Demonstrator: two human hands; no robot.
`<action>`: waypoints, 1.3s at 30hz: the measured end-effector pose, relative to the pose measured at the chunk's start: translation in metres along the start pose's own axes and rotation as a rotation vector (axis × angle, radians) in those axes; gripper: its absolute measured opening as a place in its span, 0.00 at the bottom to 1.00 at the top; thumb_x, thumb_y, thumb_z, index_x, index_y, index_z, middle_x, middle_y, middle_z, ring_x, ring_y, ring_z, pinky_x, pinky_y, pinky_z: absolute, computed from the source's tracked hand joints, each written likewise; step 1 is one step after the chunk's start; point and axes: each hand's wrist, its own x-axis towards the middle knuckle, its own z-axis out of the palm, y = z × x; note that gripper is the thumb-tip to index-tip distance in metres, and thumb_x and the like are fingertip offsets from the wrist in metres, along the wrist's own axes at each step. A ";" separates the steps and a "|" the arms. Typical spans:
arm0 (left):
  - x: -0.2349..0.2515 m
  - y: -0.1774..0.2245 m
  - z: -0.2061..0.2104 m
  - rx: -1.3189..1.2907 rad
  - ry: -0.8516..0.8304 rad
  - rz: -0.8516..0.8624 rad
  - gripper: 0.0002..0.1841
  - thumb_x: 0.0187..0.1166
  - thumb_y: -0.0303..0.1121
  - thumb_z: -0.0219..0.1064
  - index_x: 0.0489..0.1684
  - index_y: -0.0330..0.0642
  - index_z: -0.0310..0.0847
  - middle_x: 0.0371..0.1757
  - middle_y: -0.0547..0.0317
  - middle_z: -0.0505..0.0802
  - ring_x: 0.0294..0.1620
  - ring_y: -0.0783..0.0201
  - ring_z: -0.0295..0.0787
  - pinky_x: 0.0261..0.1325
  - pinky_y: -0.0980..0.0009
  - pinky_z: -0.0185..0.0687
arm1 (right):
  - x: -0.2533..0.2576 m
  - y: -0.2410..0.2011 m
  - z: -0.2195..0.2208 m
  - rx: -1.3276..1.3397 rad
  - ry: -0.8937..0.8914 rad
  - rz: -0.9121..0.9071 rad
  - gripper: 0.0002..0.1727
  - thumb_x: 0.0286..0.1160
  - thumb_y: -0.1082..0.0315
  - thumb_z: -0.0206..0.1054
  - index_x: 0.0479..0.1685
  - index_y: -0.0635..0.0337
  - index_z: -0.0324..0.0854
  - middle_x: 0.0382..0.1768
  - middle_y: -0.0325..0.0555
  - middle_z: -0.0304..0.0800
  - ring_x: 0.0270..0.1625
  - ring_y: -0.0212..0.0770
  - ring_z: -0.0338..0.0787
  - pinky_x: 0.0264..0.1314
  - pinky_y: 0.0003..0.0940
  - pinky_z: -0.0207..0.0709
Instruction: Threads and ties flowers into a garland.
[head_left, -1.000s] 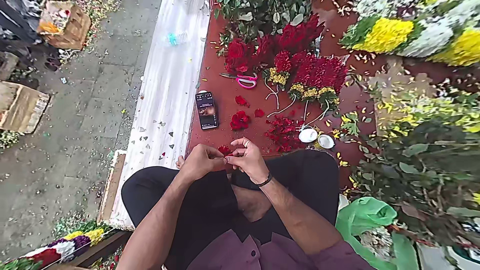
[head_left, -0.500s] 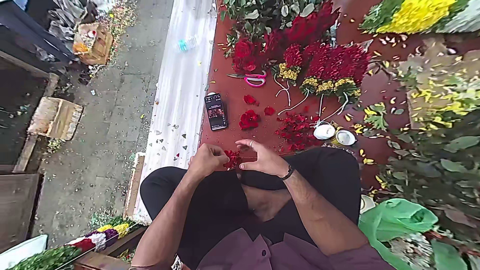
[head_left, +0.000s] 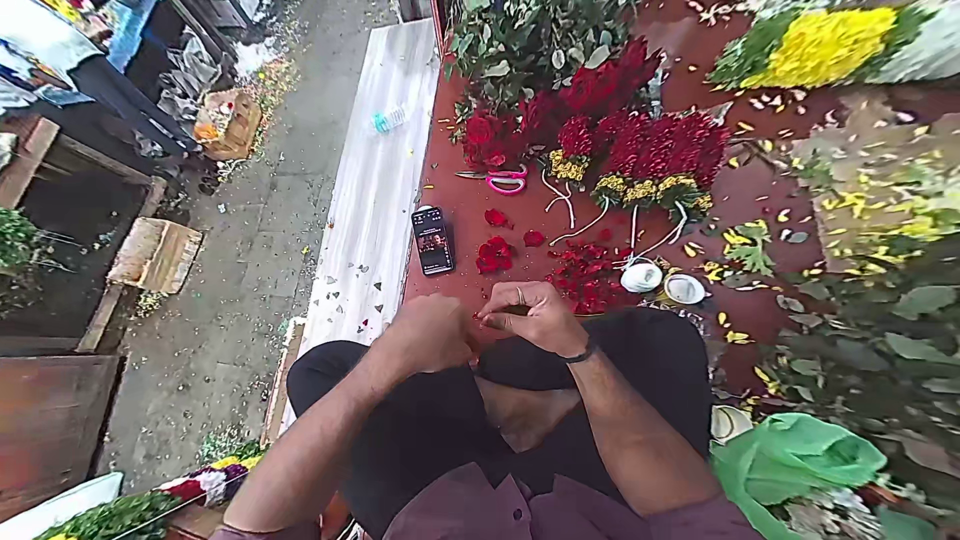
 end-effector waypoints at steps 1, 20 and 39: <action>-0.002 0.011 -0.006 -0.048 -0.034 0.160 0.07 0.68 0.41 0.77 0.28 0.49 0.92 0.28 0.62 0.92 0.32 0.59 0.89 0.38 0.47 0.84 | 0.002 0.004 -0.005 0.084 -0.002 0.007 0.04 0.66 0.77 0.79 0.37 0.65 0.93 0.36 0.44 0.91 0.37 0.35 0.89 0.41 0.31 0.89; 0.041 -0.072 0.010 -0.377 0.311 -0.060 0.10 0.69 0.46 0.77 0.30 0.51 0.94 0.26 0.63 0.92 0.28 0.63 0.88 0.38 0.49 0.85 | -0.008 0.019 -0.035 -0.010 0.093 0.203 0.06 0.71 0.69 0.76 0.35 0.62 0.95 0.32 0.43 0.95 0.36 0.33 0.91 0.44 0.32 0.87; 0.028 -0.108 0.061 -0.649 0.260 -0.058 0.09 0.69 0.46 0.76 0.26 0.54 0.92 0.26 0.69 0.94 0.27 0.71 0.90 0.35 0.61 0.87 | 0.057 0.161 -0.075 -1.080 0.350 0.988 0.19 0.64 0.44 0.76 0.45 0.45 0.92 0.40 0.46 0.95 0.49 0.54 0.93 0.47 0.67 0.82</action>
